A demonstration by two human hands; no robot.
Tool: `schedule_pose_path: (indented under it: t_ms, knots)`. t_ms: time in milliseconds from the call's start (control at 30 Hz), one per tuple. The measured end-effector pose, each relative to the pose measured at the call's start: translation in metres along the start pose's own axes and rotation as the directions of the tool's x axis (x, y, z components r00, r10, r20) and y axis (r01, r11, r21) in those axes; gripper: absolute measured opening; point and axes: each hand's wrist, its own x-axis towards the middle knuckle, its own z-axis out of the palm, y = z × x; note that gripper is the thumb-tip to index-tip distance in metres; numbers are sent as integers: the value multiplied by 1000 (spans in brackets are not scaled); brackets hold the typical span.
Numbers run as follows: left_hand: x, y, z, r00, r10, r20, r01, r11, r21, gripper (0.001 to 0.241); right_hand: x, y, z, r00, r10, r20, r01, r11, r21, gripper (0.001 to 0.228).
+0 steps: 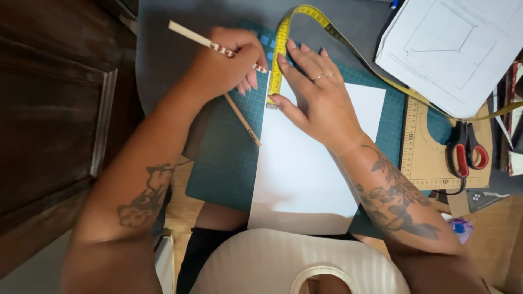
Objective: The person reviews printed pattern sheets, cuts a piece of paper with scissors, and marks lines on a sheet. They then place a blank sheet on a cutting mat, use a measuring tape to measure and mark dimensions, and draw lines with a pencil.
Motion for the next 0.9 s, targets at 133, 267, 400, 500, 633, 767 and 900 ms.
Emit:
schedule_pose_path:
  t_ms: [133, 267, 400, 500, 633, 767, 900]
  knots:
    - [0, 5, 2, 997, -77, 21, 77, 997, -10, 28, 1, 1, -9, 998, -39, -45, 39, 999, 6, 52]
    - [-1, 3, 2, 999, -31, 31, 31, 999, 12, 29, 4, 0, -8, 995, -60, -82, 57, 997, -45, 51]
    - [3, -11, 6, 996, -74, -55, 71, 996, -48, 25, 7, 5, 1, 979, -162, -122, 154, 985, -71, 41]
    - [4, -24, 4, 991, 59, -120, -66, 996, -60, 27, 5, 9, 13, 949, -197, -245, 192, 980, -43, 36]
    - [7, -37, 5, 948, 236, -216, -249, 968, -35, 28, 2, 8, 8, 960, -155, -233, 167, 985, 35, 37]
    - [4, -39, 3, 923, 262, -283, -273, 962, 0, 28, -24, -8, -37, 978, -75, -194, 70, 997, -35, 38]
    - [3, -38, 1, 870, 324, -371, -324, 944, 64, 33, -77, -25, -69, 982, 147, -121, -119, 970, 213, 54]
